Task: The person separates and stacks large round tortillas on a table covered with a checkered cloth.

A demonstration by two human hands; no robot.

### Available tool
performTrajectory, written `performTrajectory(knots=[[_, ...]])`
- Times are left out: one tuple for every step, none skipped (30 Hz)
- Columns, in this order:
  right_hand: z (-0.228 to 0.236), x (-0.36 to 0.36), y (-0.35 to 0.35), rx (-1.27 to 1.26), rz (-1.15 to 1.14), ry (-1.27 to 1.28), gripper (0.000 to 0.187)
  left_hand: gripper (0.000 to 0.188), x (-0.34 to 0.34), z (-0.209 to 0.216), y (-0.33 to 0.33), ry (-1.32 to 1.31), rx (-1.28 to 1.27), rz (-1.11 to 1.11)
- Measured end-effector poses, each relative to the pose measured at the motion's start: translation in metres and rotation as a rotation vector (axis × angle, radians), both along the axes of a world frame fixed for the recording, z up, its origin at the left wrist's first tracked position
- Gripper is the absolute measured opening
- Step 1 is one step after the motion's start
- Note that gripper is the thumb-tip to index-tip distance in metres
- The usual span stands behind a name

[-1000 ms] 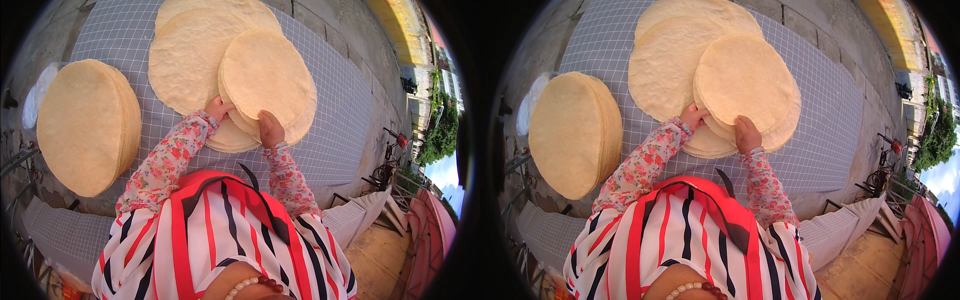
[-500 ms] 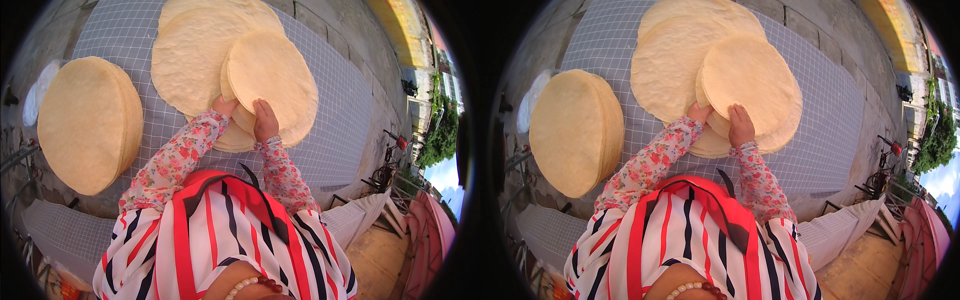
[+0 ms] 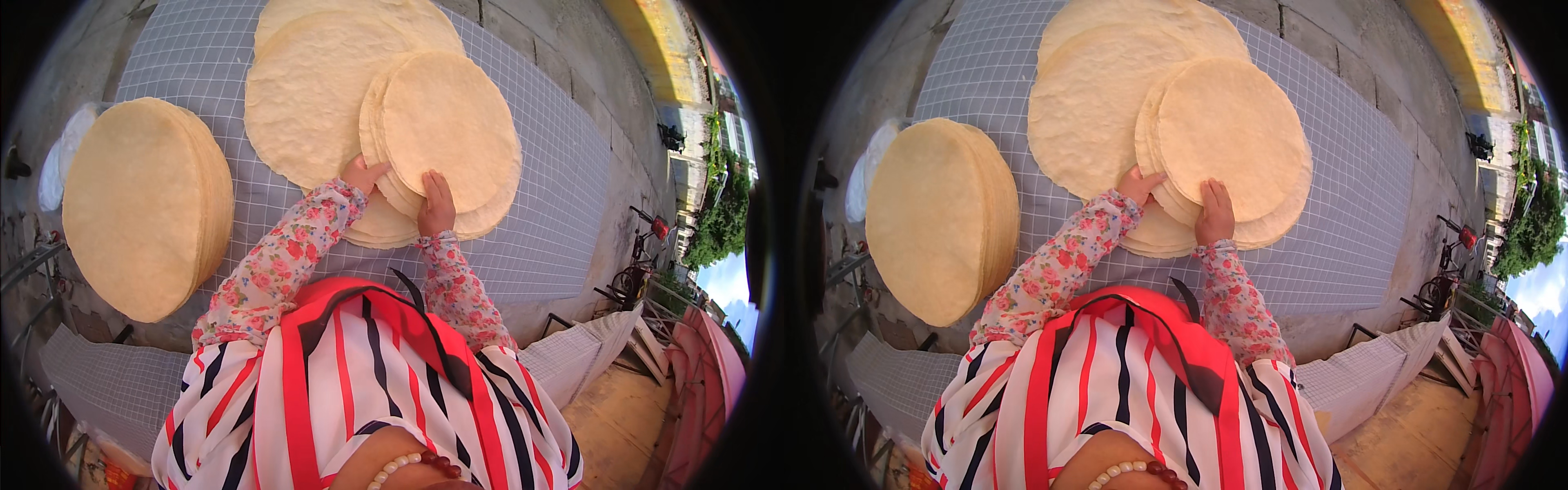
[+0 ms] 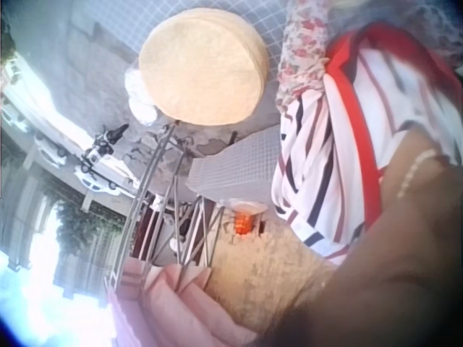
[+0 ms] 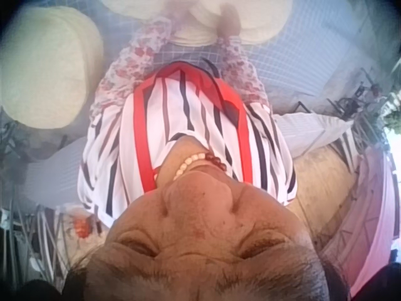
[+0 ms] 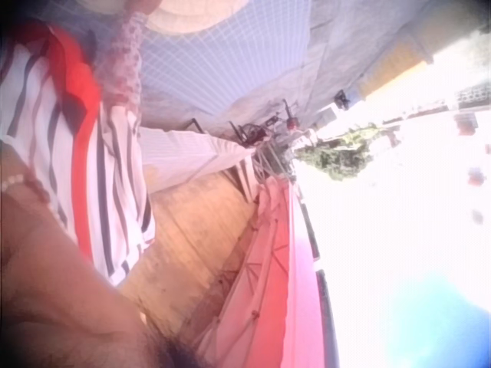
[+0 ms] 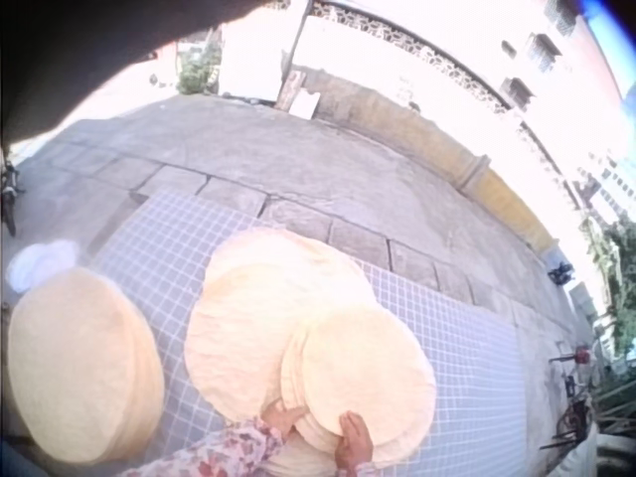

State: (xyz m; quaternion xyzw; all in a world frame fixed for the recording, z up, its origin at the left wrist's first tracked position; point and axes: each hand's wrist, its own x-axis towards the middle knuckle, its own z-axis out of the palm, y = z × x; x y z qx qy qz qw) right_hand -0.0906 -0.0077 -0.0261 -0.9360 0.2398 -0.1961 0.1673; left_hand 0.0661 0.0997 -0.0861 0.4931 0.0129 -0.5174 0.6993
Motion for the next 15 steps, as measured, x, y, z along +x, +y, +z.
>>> performTrajectory(knots=[[0.001, -0.002, 0.001, 0.002, 0.005, 0.007, 0.039, 0.041, 0.0, 0.0, 0.001, 0.047, -0.057, 0.006], [0.002, -0.003, 0.001, 0.004, 0.011, 0.013, 0.039, 0.041, 0.0, 0.0, 0.003, 0.094, -0.114, 0.014], [0.003, -0.002, 0.001, 0.006, 0.018, 0.029, 0.041, 0.041, 0.0, 0.0, 0.004, 0.141, -0.172, 0.023], [0.004, -0.002, 0.002, 0.01, 0.023, 0.046, 0.042, 0.041, -0.001, 0.005, 0.004, 0.173, -0.199, 0.022], [0.005, -0.002, 0.002, 0.013, 0.028, 0.063, 0.043, 0.042, -0.001, 0.012, 0.004, 0.204, -0.226, 0.021], [0.006, -0.003, 0.001, 0.009, 0.037, 0.076, 0.043, 0.042, -0.002, 0.016, 0.004, 0.236, -0.253, 0.021], [0.007, 0.0, 0.003, 0.007, 0.054, 0.084, 0.044, 0.042, -0.001, 0.014, 0.005, 0.209, -0.237, 0.023], [0.008, 0.004, 0.006, 0.006, 0.07, 0.093, 0.046, 0.043, -0.001, 0.012, 0.005, 0.183, -0.222, 0.024], [0.009, 0.007, 0.01, 0.015, 0.075, 0.089, 0.049, 0.043, 0.0, 0.009, 0.006, 0.156, -0.206, 0.025], [0.012, 0.01, 0.015, 0.021, 0.069, 0.091, 0.052, 0.042, -0.001, 0.014, 0.004, 0.14, -0.167, 0.019], [0.015, 0.011, 0.019, 0.026, 0.059, 0.091, 0.055, 0.041, -0.001, 0.024, 0.002, 0.124, -0.129, 0.009], [0.015, 0.014, 0.022, 0.01, 0.054, 0.095, 0.057, 0.041, -0.001, 0.029, 0.0, 0.107, -0.091, -0.003], [0.016, 0.022, 0.026, -0.005, 0.061, 0.094, 0.059, 0.039, 0.0, 0.026, 0.001, 0.07, -0.044, -0.004], [0.018, 0.031, 0.03, -0.018, 0.072, 0.092, 0.061, 0.038, 0.001, 0.018, 0.001, 0.033, 0.006, -0.003], [0.02, 0.04, 0.034, -0.041, 0.066, 0.1, 0.06, 0.037, 0.002, 0.01, 0.002, -0.003, 0.055, -0.002]])
